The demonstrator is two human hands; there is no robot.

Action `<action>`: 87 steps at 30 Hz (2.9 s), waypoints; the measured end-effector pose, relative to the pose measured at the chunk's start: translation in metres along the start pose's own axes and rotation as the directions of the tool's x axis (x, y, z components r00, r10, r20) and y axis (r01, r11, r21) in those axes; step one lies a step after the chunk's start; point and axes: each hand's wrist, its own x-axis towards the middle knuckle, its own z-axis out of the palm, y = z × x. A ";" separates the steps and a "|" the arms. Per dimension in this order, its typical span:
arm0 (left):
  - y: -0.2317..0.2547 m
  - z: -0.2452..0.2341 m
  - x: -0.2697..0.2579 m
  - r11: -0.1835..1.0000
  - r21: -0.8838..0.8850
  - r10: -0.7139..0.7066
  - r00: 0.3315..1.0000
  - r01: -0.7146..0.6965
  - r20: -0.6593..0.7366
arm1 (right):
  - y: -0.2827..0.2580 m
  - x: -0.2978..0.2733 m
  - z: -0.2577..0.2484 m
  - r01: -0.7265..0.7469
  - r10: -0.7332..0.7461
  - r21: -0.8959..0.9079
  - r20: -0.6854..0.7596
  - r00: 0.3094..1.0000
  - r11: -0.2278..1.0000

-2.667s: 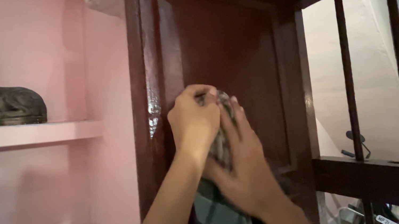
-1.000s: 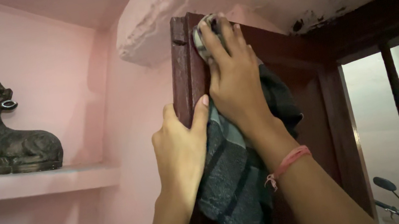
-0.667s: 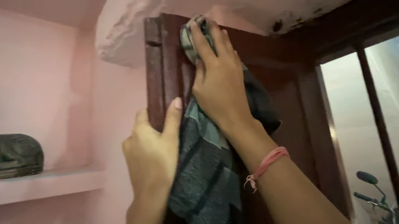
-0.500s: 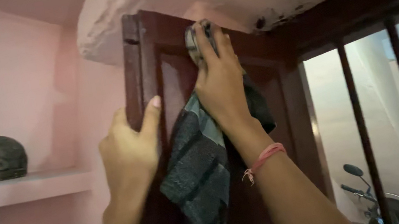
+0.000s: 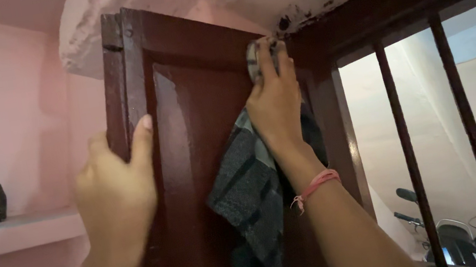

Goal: The person wipes the wooden frame and panels of a window using a cloth, reaching up to the top and cleaning the latch mechanism.

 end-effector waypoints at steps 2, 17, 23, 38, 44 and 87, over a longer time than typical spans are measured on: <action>0.004 0.008 0.001 0.976 0.217 -0.028 0.999 0.034 -0.029 | 0.000 -0.001 0.003 -0.008 0.008 -0.021 -0.004 1.000 1.000; 0.036 0.035 -0.001 0.816 0.488 0.464 0.853 -0.309 -0.237 | 0.011 0.016 -0.007 0.196 -0.204 0.140 0.048 0.978 0.971; 0.039 0.043 -0.001 0.686 0.673 0.574 0.774 -0.278 -0.266 | 0.078 0.020 -0.009 0.031 -0.031 -0.007 0.016 0.999 0.999; 0.039 0.041 -0.005 0.677 0.673 0.586 0.771 -0.298 -0.249 | 0.104 -0.009 -0.001 -0.308 0.292 -0.187 -0.107 0.950 0.933; 0.043 0.038 -0.005 0.654 0.700 0.592 0.770 -0.288 -0.237 | 0.075 -0.026 -0.024 -0.103 0.109 -0.180 0.023 0.994 0.978; 0.036 0.031 0.001 0.663 0.649 0.592 0.792 -0.372 -0.150 | 0.067 -0.034 -0.044 0.093 -0.091 -0.142 0.018 0.996 0.985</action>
